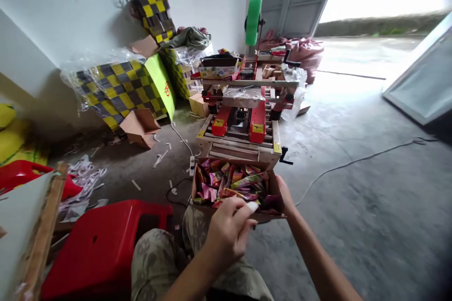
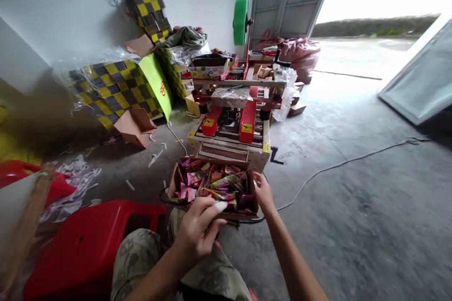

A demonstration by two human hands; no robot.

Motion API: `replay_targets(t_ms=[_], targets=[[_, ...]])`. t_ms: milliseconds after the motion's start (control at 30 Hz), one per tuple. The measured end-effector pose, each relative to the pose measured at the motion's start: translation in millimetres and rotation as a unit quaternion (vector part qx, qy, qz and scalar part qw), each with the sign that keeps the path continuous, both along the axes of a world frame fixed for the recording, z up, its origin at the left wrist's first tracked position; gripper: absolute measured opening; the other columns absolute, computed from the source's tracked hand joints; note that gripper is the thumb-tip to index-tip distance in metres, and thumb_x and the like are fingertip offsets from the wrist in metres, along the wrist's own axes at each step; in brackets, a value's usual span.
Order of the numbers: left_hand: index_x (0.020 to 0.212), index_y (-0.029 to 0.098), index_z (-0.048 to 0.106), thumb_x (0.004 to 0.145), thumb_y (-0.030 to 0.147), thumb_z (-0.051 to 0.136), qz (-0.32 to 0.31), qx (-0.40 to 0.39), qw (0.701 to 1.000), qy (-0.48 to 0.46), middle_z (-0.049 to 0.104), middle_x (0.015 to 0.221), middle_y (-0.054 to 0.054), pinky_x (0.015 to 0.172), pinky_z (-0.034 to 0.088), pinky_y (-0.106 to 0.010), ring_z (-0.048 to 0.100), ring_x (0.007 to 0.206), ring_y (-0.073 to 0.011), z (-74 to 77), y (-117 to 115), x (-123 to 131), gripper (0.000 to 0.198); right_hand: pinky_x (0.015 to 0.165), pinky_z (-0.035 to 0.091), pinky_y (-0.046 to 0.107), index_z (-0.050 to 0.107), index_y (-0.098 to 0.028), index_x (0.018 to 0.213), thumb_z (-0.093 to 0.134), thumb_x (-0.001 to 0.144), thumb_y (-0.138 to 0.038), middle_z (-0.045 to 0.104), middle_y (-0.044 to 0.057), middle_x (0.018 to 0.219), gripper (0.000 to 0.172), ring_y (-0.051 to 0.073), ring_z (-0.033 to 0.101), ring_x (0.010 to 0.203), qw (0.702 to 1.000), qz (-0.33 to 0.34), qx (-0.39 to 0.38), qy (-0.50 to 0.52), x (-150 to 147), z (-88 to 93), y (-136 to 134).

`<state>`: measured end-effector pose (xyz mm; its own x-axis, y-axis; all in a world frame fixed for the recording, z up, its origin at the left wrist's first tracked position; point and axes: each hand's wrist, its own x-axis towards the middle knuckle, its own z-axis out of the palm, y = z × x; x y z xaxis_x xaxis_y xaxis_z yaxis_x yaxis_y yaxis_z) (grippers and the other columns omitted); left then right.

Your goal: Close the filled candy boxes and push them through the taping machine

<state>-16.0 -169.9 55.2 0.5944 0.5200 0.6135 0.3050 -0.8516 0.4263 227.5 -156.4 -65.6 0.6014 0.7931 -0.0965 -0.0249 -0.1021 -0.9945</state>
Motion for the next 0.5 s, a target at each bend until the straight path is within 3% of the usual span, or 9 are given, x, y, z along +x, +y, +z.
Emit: replay_targets(t_ms=[67, 133, 200, 233, 300, 367, 433, 500], targets=[[0.125, 0.022, 0.047, 0.086, 0.017, 0.055, 0.004, 0.048, 0.997, -0.067, 0.056, 0.107, -0.008, 0.094, 0.046, -0.037, 0.054, 0.103, -0.0205, 12.5, 15.6, -27.0, 0.041, 0.064, 0.048, 0.028, 0.056, -0.018, 0.091, 0.071, 0.069, -0.050, 0.059, 0.002, 0.083, 0.041, 0.017, 0.057, 0.073, 0.999, -0.014, 0.020, 0.039, 11.0, 4.0, -24.9], [0.128, 0.023, 0.046, 0.087, 0.021, 0.055, 0.070, 0.057, 0.991, -0.103, 0.055, 0.116, -0.008, 0.101, 0.041, -0.039, 0.051, 0.112, -0.0221, 15.1, 47.7, -54.6, 0.043, 0.060, 0.045, 0.025, 0.053, -0.020, 0.083, 0.073, 0.067, -0.048, 0.054, -0.001, 0.073, 0.038, 0.014, 0.054, 0.065, 0.993, 0.012, 0.063, 0.099, 19.4, 16.0, -48.9], [0.136, 0.022, 0.037, 0.095, 0.028, 0.040, 0.141, -0.053, 0.981, -0.121, 0.043, 0.135, -0.011, 0.105, 0.036, -0.042, 0.043, 0.125, -0.0242, 3.5, 87.6, -72.2, 0.042, 0.058, 0.041, 0.023, 0.051, -0.020, 0.077, 0.074, 0.069, -0.044, 0.050, -0.003, 0.067, 0.034, 0.012, 0.049, 0.060, 0.983, 0.077, 0.099, 0.133, 22.5, 35.6, -61.4], [0.142, 0.022, 0.028, 0.097, 0.033, 0.033, 0.135, -0.105, 0.980, -0.106, 0.032, 0.144, -0.012, 0.108, 0.032, -0.043, 0.033, 0.132, -0.0253, -6.4, 106.2, -75.2, 0.047, 0.057, 0.040, 0.023, 0.051, -0.020, 0.077, 0.073, 0.070, -0.042, 0.049, -0.003, 0.067, 0.032, 0.012, 0.048, 0.060, 0.979, 0.117, 0.104, 0.127, 21.6, 47.1, -61.3], [0.148, 0.021, 0.009, 0.098, 0.042, 0.023, 0.065, -0.168, 0.983, -0.023, 0.004, 0.153, -0.012, 0.112, 0.023, -0.046, 0.012, 0.140, -0.0271, -27.4, 132.9, -70.8, 0.056, 0.056, 0.037, 0.022, 0.051, -0.019, 0.077, 0.073, 0.070, -0.042, 0.050, -0.002, 0.068, 0.032, 0.012, 0.047, 0.060, 0.971, 0.209, 0.087, 0.082, 15.1, 70.4, -48.3], [0.147, 0.022, -0.005, 0.097, 0.045, 0.019, 0.000, -0.163, 0.983, 0.082, -0.019, 0.151, -0.009, 0.113, 0.015, -0.050, -0.005, 0.140, -0.0286, -41.6, 141.3, -59.1, 0.060, 0.052, 0.034, 0.021, 0.053, -0.018, 0.077, 0.073, 0.069, -0.042, 0.050, -0.002, 0.065, 0.033, 0.012, 0.045, 0.058, 0.946, 0.321, 0.038, -0.002, 4.1, 89.6, -24.7], [0.146, 0.023, -0.009, 0.098, 0.042, 0.022, -0.013, -0.105, 0.980, 0.171, -0.024, 0.149, -0.007, 0.112, 0.008, -0.055, -0.013, 0.138, -0.0298, -44.2, 134.6, -48.5, 0.060, 0.050, 0.030, 0.020, 0.056, -0.016, 0.076, 0.074, 0.067, -0.037, 0.050, -0.003, 0.061, 0.029, 0.011, 0.043, 0.055, 0.904, 0.405, -0.027, -0.132, -8.5, 101.3, 0.0], [0.147, 0.022, -0.005, 0.097, 0.037, 0.027, -0.007, -0.036, 0.968, 0.246, -0.015, 0.151, -0.008, 0.111, 0.004, -0.056, -0.011, 0.138, -0.0294, -37.8, 121.6, -41.8, 0.061, 0.050, 0.030, 0.020, 0.059, -0.016, 0.077, 0.073, 0.065, -0.026, 0.052, -0.003, 0.061, 0.020, 0.011, 0.044, 0.056, 0.855, 0.426, -0.076, -0.288, -20.4, 105.3, 18.7]])
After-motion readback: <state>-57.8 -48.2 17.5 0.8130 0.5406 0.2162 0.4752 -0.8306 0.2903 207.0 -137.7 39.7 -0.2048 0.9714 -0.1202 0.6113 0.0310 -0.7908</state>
